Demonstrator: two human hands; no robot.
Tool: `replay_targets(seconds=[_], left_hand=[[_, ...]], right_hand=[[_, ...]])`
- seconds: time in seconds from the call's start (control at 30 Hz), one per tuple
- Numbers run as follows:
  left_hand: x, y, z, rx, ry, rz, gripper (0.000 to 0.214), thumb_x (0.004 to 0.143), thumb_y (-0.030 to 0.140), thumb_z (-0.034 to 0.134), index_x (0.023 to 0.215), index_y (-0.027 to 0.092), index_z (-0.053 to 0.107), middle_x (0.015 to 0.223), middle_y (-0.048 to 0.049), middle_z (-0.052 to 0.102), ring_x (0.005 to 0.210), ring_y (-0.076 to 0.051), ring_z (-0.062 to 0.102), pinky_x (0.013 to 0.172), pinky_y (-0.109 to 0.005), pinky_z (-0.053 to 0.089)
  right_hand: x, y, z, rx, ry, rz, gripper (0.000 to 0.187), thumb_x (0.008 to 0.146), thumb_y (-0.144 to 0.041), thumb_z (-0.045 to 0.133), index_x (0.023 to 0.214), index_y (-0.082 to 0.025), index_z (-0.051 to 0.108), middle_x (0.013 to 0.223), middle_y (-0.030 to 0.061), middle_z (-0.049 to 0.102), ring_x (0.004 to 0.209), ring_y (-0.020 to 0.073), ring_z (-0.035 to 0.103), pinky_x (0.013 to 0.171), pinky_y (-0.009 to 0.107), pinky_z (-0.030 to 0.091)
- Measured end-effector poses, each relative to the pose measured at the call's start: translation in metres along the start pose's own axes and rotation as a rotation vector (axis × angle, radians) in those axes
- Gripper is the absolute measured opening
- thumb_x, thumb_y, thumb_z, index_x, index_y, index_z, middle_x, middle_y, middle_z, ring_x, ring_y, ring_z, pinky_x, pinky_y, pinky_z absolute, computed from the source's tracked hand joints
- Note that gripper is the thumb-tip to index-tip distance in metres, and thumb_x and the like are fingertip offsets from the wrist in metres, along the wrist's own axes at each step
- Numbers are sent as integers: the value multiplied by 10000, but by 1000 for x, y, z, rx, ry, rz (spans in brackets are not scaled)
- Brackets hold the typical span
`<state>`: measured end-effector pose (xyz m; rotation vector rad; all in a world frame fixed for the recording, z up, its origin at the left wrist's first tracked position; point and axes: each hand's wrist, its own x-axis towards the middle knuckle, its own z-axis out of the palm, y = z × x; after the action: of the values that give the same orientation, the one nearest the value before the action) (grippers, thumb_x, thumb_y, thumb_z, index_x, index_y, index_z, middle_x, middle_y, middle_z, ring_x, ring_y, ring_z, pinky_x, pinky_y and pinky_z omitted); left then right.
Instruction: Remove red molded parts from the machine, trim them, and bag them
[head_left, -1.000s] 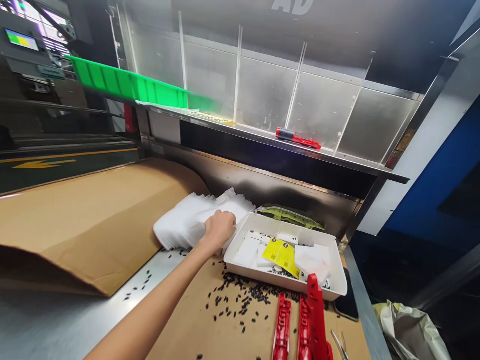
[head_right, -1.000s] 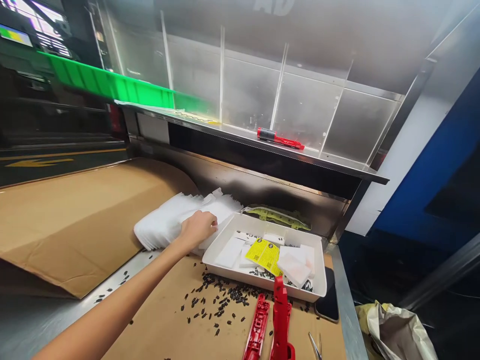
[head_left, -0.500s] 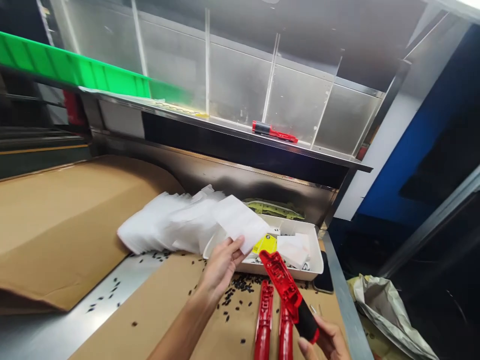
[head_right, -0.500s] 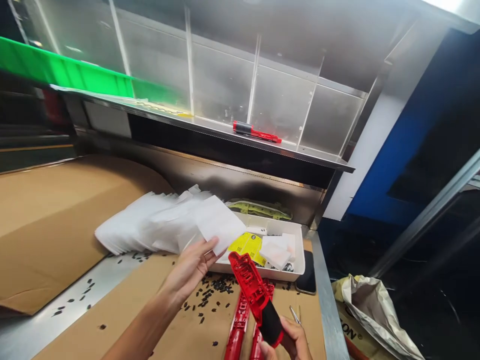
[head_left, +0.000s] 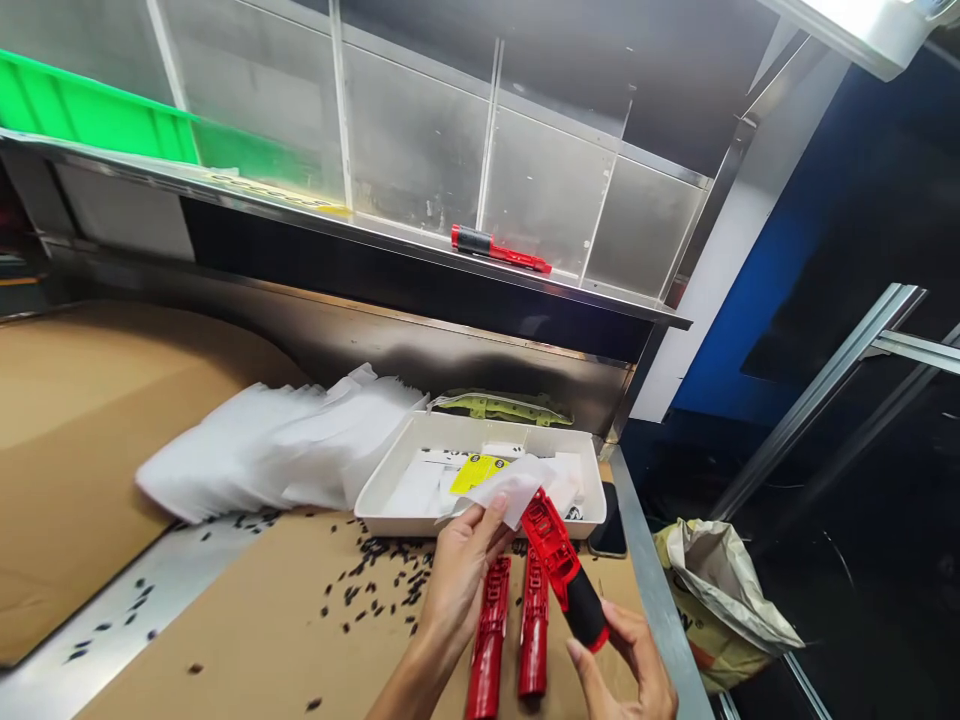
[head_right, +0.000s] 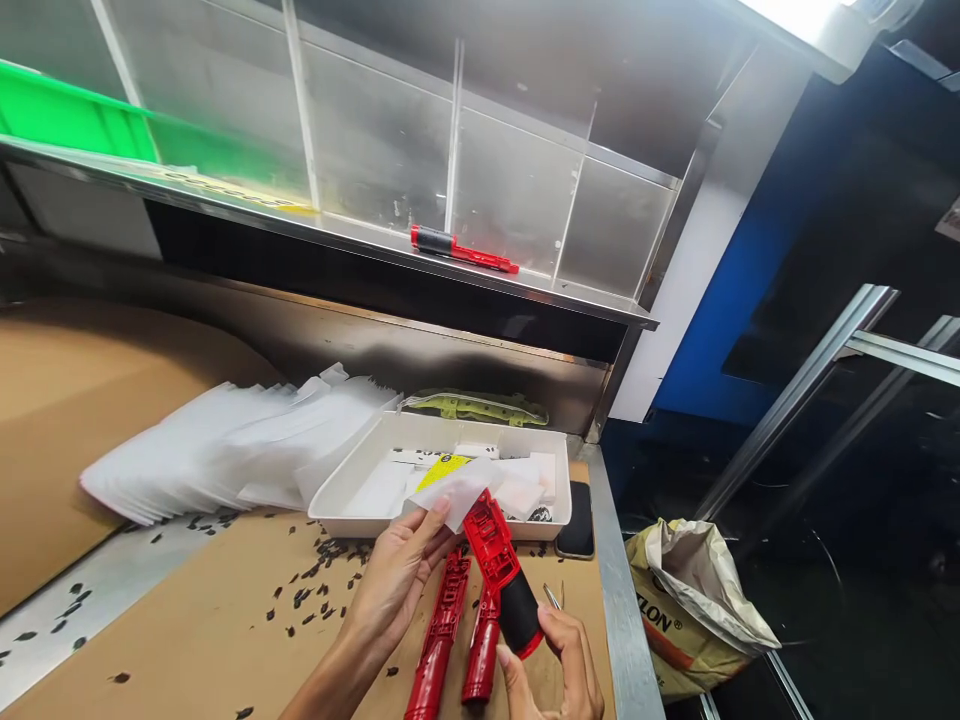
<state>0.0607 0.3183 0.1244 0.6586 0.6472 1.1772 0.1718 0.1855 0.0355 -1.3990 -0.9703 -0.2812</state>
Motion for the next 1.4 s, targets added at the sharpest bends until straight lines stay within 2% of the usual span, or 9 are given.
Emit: replay_targets(seconds=[0.13,0.27,0.5,0.63,0.9,1.07,1.2,1.27,1.4], left_hand=[[-10,-5,-4,-28,-79,-36,681,496,458,969,1039,156,690,921,-60,785,875,-235,736,779,-265,603],[-17,-13,-18,-16,-171,-86,700,579,446,945,1138,148,650,1018,-97,771,965,-265,722,821,-289,596],[-32,-23,-34,30,-282,-118,468,608,473,921,912,188,708,970,-84,768,1081,-313,672,916,-354,551],[-41,-31,-41,87,-304,-116,506,597,504,915,945,181,740,1016,-95,759,1098,-316,651,960,-364,509],[-63,-53,-52,115,-277,-167,458,601,484,914,905,177,764,798,-60,756,863,-260,682,776,-300,532],[-83,-54,-59,-118,-303,-277,515,631,530,885,1006,192,780,993,-103,772,897,-269,698,839,-333,555],[-89,-43,-74,-465,-220,-312,438,696,633,790,1006,323,773,1168,-7,741,1068,-218,678,910,-317,561],[-93,-37,-79,-599,-195,-314,332,733,518,820,1010,343,766,1182,29,735,1046,-153,685,891,-236,552],[-105,-29,-84,-770,-242,-366,252,746,291,861,971,212,777,1038,-19,776,896,-121,729,825,-170,561]], right_hand=[[2,-6,-5,-9,-7,-93,216,798,-284,787,988,-204,721,918,70,764,830,214,733,757,273,584],[5,-11,-13,-59,-22,4,419,822,-473,745,1095,-160,689,961,105,776,822,242,758,739,285,607],[16,-24,-17,-21,-50,-135,320,878,-453,699,1080,-206,735,1032,85,781,954,235,752,845,267,601],[16,-29,-17,-32,-102,-155,354,902,-433,669,1170,-208,716,1226,121,712,1143,290,681,924,358,593],[22,-39,-15,-127,-218,-310,361,912,-421,654,1202,-210,692,1234,132,706,1236,342,614,971,500,560],[32,-53,-12,-116,-396,-282,310,931,-438,619,1143,-227,698,1102,91,763,1163,348,662,1019,604,493],[38,-70,-6,-117,-589,-280,290,875,-446,693,1071,-232,706,1048,85,774,1099,328,698,1118,654,359],[41,-81,-2,-128,-692,-312,287,878,-429,691,1081,-227,696,1071,89,768,1150,334,670,1133,693,294],[45,-99,3,-137,-778,-406,432,915,-419,636,1303,-233,599,1298,112,672,1348,352,506,1139,684,282]])
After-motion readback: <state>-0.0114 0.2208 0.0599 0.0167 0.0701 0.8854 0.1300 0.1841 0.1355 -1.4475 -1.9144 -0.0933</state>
